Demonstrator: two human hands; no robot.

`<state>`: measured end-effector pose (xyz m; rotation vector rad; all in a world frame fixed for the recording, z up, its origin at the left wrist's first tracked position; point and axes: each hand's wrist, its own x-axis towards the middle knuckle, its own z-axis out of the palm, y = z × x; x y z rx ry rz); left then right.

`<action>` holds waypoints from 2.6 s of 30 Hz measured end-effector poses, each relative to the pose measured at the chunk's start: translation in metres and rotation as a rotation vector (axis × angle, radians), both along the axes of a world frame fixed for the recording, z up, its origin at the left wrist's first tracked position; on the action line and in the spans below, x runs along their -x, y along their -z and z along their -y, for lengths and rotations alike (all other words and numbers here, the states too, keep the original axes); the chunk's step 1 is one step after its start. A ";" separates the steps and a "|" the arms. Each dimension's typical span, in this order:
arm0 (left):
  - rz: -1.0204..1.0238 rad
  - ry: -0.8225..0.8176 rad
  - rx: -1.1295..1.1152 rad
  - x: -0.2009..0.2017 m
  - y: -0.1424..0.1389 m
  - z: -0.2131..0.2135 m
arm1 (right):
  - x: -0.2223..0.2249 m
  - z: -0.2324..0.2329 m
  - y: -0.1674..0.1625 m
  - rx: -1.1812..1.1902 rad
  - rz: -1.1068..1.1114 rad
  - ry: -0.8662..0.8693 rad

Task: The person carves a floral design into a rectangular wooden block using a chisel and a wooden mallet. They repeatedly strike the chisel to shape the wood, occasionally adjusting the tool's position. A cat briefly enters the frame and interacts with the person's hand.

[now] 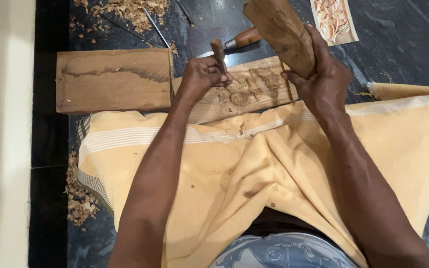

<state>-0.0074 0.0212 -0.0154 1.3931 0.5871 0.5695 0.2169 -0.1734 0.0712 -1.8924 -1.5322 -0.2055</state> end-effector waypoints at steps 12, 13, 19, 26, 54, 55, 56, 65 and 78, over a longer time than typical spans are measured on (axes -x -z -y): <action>-0.016 -0.001 0.037 0.000 -0.003 0.001 | 0.003 0.001 0.002 0.001 -0.083 -0.015; -0.020 0.005 0.022 0.000 -0.005 0.002 | 0.004 0.001 0.002 -0.001 -0.084 -0.018; -0.076 0.009 -0.072 -0.001 -0.017 0.010 | 0.007 -0.006 0.003 0.089 -0.010 -0.007; -0.084 0.053 -0.107 -0.004 -0.020 0.012 | 0.008 -0.012 -0.003 0.028 0.143 -0.046; -0.022 0.007 -0.132 -0.003 0.002 0.016 | 0.019 -0.002 -0.017 -0.067 -0.054 -0.064; -0.031 -0.002 -0.172 -0.002 0.001 0.017 | 0.022 -0.003 -0.017 -0.050 -0.036 -0.070; -0.040 -0.011 -0.214 -0.002 0.001 0.019 | 0.023 -0.003 -0.017 -0.034 -0.018 -0.076; -0.161 -0.082 -0.414 -0.001 0.000 0.023 | 0.023 -0.005 -0.012 0.085 0.242 -0.060; -0.071 -0.105 -0.128 0.005 0.007 0.013 | 0.017 -0.001 -0.011 -0.073 -0.070 -0.044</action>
